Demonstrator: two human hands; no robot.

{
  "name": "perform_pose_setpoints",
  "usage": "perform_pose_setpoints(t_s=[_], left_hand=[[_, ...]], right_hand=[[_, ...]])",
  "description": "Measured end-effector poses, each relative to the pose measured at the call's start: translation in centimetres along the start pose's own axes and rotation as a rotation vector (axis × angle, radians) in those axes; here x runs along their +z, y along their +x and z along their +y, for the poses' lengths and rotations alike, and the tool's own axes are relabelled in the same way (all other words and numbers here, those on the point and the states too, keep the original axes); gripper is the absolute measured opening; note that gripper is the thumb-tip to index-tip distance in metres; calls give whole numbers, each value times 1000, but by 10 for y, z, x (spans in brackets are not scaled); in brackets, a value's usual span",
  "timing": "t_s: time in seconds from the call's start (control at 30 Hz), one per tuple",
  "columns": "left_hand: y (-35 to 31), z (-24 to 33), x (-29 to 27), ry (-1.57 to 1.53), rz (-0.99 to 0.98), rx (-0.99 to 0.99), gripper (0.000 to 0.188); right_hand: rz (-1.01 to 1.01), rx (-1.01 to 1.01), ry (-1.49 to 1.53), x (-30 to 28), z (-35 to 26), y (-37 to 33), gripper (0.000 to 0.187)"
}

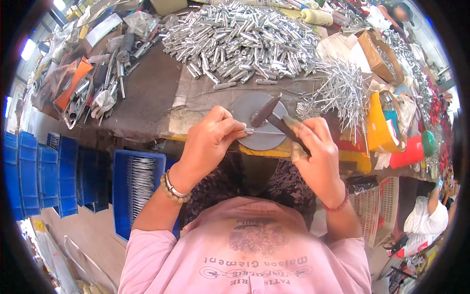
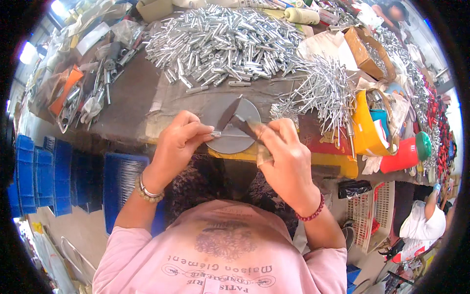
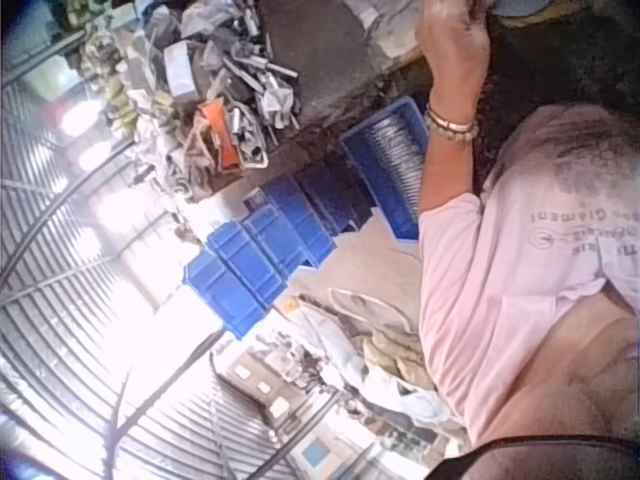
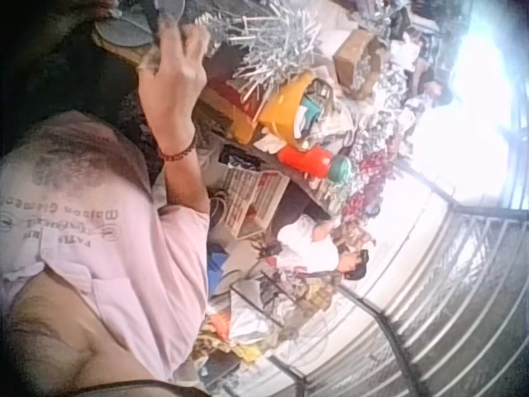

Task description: The person assembles metal fasteners by inserting metal pins into sleeves, hammering them on a metal anvil base, and placing the completed fasteners into a blue bin.

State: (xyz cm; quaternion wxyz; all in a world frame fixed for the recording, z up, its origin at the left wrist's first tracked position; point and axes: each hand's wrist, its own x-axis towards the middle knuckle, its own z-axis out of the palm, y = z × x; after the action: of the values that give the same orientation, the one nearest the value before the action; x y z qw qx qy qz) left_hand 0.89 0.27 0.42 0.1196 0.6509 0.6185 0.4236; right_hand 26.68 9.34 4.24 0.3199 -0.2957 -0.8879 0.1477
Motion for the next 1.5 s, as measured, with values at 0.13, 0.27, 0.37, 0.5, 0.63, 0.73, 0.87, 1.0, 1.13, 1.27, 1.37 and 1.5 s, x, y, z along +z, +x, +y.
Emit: perform_pose_setpoints(t_s=[0.13,0.27,0.37,0.5,0.63,0.73,0.87,1.0,1.13,1.27,1.37,1.5], left_hand=[[0,0,-1,-18,-1,18,21],[3,-4,1,-35,5,30,22],[-1,-3,0,-15,-9,33,23],[-1,-2,-3,-40,-32,9,22],[-5,-4,-6,-59,-63,0,21],[-9,-4,-6,-80,-61,-5,23],[-12,3,-5,-75,-33,-6,27],[-27,13,7,-69,163,-23,30],[-56,33,17,-593,79,-543,40],[-58,34,28,-882,80,-643,51],[-60,38,25,-978,109,-674,53],[-67,36,19,-1023,174,-716,58]], right_hand=[[263,-156,3,-6,-18,-6,43],[47,-134,-79,7,-5,-16,40],[58,-80,-62,8,-7,-12,37],[50,51,56,9,-5,2,36],[-2,-126,-169,10,1,12,33],[-67,-138,-237,11,-15,4,25],[-179,76,-119,18,-34,-16,18],[-347,331,239,22,-35,-20,16],[-565,782,825,25,-43,-23,20],[-552,827,1014,31,-51,-30,23],[-599,850,1047,32,-53,-33,21],[-610,784,994,44,-61,-35,24]])
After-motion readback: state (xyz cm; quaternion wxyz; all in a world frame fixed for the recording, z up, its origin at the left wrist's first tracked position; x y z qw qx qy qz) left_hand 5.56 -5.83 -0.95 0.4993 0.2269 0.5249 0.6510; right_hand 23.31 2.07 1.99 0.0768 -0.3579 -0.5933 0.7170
